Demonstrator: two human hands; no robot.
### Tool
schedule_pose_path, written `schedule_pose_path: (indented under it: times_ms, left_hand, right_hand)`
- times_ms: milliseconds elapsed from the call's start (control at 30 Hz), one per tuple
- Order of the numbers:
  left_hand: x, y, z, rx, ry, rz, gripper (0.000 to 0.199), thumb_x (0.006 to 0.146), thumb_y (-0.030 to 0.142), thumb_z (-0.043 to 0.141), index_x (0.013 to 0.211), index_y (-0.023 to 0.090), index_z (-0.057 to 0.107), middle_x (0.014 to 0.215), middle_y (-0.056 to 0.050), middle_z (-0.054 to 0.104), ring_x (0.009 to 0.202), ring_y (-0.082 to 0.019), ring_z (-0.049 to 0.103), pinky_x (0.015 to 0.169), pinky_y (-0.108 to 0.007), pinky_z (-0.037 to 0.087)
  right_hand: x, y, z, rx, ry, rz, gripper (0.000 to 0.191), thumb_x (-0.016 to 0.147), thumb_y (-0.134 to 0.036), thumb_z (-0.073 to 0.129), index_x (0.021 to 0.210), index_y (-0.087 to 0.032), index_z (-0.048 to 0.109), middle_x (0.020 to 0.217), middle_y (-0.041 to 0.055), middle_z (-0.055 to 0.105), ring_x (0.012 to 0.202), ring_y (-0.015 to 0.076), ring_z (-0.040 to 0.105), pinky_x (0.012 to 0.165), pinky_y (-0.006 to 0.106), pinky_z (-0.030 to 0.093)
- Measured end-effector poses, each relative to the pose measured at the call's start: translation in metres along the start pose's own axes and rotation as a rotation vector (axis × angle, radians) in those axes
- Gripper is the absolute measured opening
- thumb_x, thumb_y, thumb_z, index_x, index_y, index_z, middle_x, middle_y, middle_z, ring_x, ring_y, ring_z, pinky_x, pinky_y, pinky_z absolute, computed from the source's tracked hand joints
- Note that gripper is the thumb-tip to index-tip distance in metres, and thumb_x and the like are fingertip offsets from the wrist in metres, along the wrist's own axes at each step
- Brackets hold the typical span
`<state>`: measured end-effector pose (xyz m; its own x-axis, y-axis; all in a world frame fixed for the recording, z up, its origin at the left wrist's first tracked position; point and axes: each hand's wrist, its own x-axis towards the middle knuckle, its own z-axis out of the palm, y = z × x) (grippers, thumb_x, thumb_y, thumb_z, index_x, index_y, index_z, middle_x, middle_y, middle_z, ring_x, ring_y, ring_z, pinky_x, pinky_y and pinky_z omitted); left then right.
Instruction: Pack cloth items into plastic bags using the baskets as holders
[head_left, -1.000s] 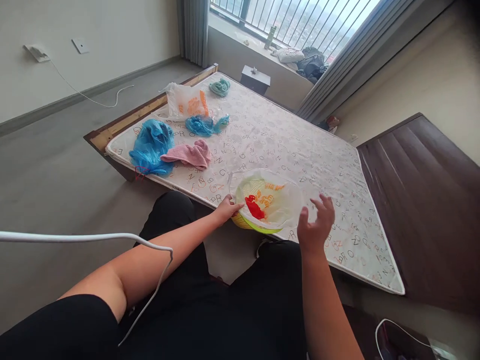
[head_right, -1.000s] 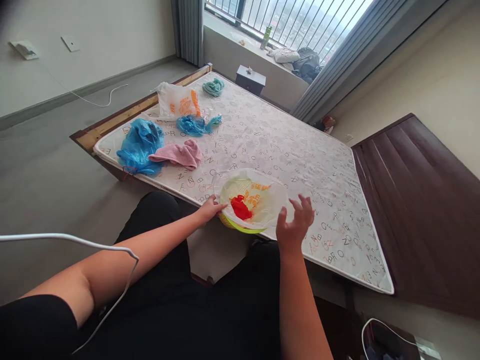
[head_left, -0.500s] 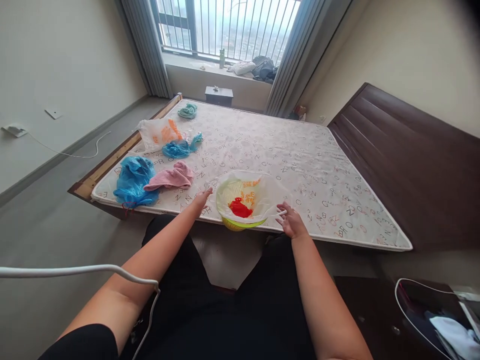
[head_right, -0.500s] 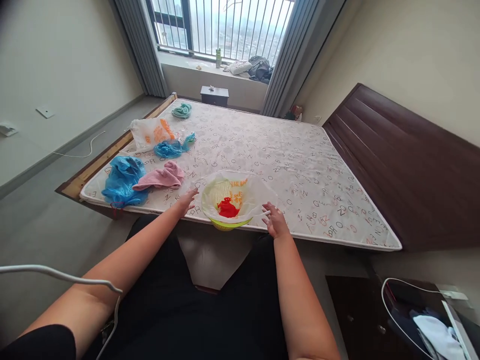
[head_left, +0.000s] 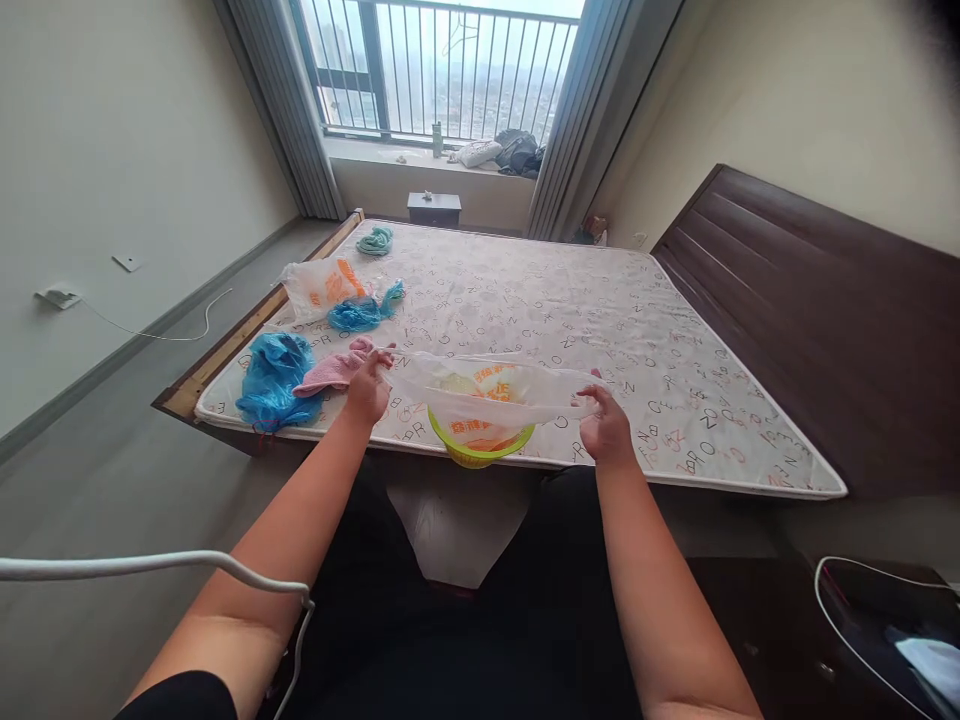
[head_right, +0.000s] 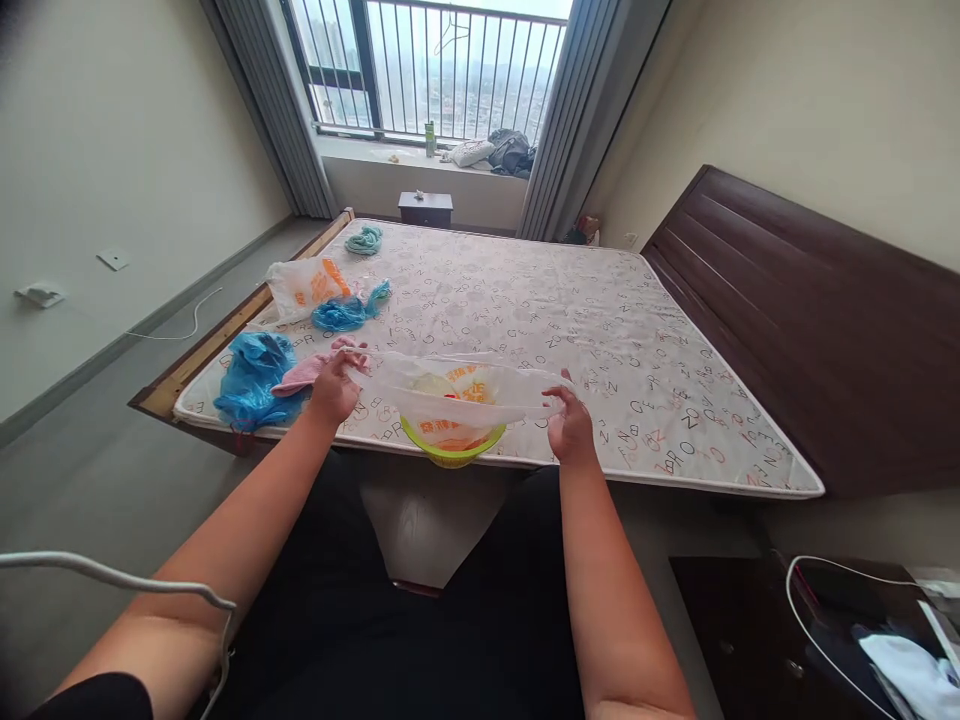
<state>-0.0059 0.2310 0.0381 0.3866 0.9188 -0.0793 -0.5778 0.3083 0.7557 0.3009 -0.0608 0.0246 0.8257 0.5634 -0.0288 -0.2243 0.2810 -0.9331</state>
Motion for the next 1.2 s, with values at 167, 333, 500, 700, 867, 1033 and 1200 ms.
schedule_pose_path:
  times_ms: [167, 333, 500, 700, 867, 1033, 1200]
  left_hand:
    - [-0.005, 0.010, 0.012, -0.240, -0.086, -0.036, 0.028, 0.090, 0.030, 0.062, 0.066, 0.018, 0.053, 0.101, -0.008, 0.074, 0.107, -0.022, 0.068, 0.102, -0.039, 0.048]
    - [-0.005, 0.006, 0.025, -0.277, -0.017, -0.051, 0.028, 0.089, 0.031, 0.062, 0.065, 0.018, 0.053, 0.088, -0.005, 0.073, 0.103, -0.024, 0.071, 0.097, -0.041, 0.052]
    - [-0.011, -0.005, 0.044, 0.000, -0.049, 0.105, 0.033, 0.090, 0.041, 0.064, 0.068, 0.020, 0.051, 0.067, 0.000, 0.062, 0.076, -0.018, 0.069, 0.089, -0.037, 0.054]
    - [-0.046, -0.014, 0.071, 0.808, -0.273, 0.569, 0.031, 0.096, 0.038, 0.055, 0.070, 0.021, 0.057, 0.058, 0.002, 0.053, 0.069, -0.016, 0.064, 0.076, -0.029, 0.048]
    - [-0.071, -0.026, 0.096, 1.104, -0.463, 0.596, 0.028, 0.090, 0.031, 0.059, 0.066, 0.021, 0.050, 0.055, 0.004, 0.054, 0.053, -0.012, 0.051, 0.059, -0.027, 0.038]
    - [-0.078, -0.045, 0.106, 0.984, -0.573, 0.406, 0.020, 0.091, 0.031, 0.052, 0.074, 0.021, 0.049, 0.054, 0.006, 0.052, 0.049, -0.011, 0.047, 0.054, -0.025, 0.036]
    - [-0.082, -0.053, 0.103, 0.856, -0.523, 0.159, 0.021, 0.090, 0.040, 0.059, 0.097, 0.022, 0.050, 0.049, 0.011, 0.051, 0.041, -0.010, 0.045, 0.046, -0.022, 0.031]
  right_hand:
    - [-0.002, -0.014, 0.010, 0.383, -0.019, -0.072, 0.022, 0.077, -0.030, 0.061, 0.059, -0.021, 0.054, 0.105, 0.0030, 0.069, 0.104, 0.0173, 0.063, 0.088, 0.031, 0.054]
    - [0.001, -0.014, 0.016, 0.509, 0.075, -0.066, 0.024, 0.072, -0.030, 0.060, 0.056, -0.021, 0.044, 0.077, -0.0003, 0.063, 0.095, 0.0177, 0.067, 0.094, 0.035, 0.053]
    - [0.003, -0.014, 0.022, 0.372, 0.072, -0.116, 0.029, 0.077, -0.038, 0.059, 0.064, -0.022, 0.038, 0.064, -0.0056, 0.045, 0.067, 0.0119, 0.057, 0.083, 0.034, 0.055]
    - [-0.018, -0.024, 0.062, -0.428, 0.125, -0.360, 0.036, 0.078, -0.040, 0.071, 0.103, -0.027, 0.050, 0.091, -0.0023, 0.055, 0.071, 0.0126, 0.054, 0.074, 0.031, 0.052]
    - [-0.050, -0.035, 0.112, -0.943, -0.383, -0.529, 0.070, 0.080, -0.033, 0.071, 0.144, -0.030, 0.044, 0.125, 0.0071, 0.063, 0.107, 0.0244, 0.062, 0.090, 0.040, 0.052]
    - [-0.059, -0.030, 0.139, -0.999, -0.609, -0.511, 0.044, 0.088, -0.029, 0.060, 0.132, -0.029, 0.061, 0.113, 0.0044, 0.072, 0.095, 0.0226, 0.066, 0.088, 0.038, 0.052]
    - [-0.056, -0.022, 0.137, -0.925, -0.469, -0.471, 0.021, 0.092, -0.034, 0.054, 0.098, -0.025, 0.071, 0.091, 0.0034, 0.073, 0.084, 0.0208, 0.064, 0.081, 0.035, 0.050]
